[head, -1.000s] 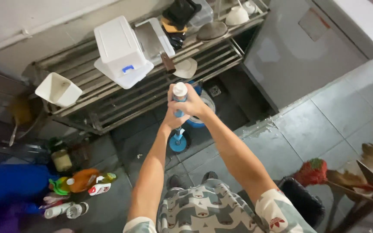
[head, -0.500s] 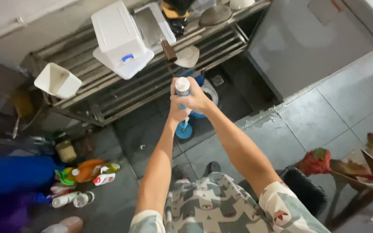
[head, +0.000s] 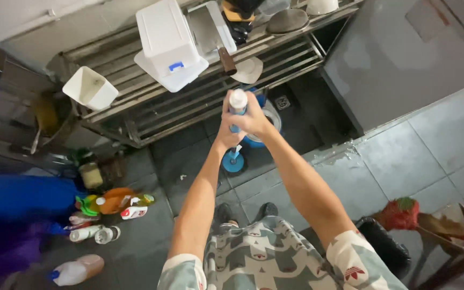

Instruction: The recorder assembles a spinning mop bucket and attaches the mop head to the handle in a restaurant prep area.

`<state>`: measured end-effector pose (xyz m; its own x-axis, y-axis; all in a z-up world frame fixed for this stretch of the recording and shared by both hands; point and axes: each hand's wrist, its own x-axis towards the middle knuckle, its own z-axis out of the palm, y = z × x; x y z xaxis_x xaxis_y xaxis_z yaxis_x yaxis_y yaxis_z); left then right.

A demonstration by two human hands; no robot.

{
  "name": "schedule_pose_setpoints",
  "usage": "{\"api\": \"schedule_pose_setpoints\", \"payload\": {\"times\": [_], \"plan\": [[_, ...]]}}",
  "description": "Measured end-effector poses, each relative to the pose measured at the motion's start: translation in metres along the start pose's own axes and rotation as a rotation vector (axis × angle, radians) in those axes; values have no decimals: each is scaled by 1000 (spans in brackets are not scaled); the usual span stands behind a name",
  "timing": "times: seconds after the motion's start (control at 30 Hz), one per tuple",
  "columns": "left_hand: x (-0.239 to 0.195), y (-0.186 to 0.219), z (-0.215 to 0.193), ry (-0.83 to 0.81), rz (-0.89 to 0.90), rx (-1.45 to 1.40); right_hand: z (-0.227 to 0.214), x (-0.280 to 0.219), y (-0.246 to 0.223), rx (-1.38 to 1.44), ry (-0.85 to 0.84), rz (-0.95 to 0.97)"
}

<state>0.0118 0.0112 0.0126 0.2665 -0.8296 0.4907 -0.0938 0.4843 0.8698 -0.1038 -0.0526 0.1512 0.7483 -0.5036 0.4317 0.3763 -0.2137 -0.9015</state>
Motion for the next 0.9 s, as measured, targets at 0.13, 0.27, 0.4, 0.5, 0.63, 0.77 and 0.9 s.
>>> {"api": "schedule_pose_setpoints", "payload": {"times": [0.13, 0.27, 0.4, 0.5, 0.63, 0.77, 0.9], "plan": [[35, 70, 14, 19, 61, 98, -8, 23, -63, 13, -30, 33], [21, 3, -21, 9, -154, 116, -15, 32, -57, -78, -207, -25], [2, -38, -56, -106, -513, 339, -15, 31, -43, -219, -359, -15], [17, -38, -59, -141, 34, 690, -25, 44, -62, -274, -378, -70], [32, 7, -35, -160, 151, 675, -31, 45, -85, -351, -366, -103], [32, 21, -17, -94, -201, 266, -35, 41, -88, -287, -351, -132], [9, -36, -32, -81, -283, 334, -35, 35, -54, -226, -362, -51]]}}
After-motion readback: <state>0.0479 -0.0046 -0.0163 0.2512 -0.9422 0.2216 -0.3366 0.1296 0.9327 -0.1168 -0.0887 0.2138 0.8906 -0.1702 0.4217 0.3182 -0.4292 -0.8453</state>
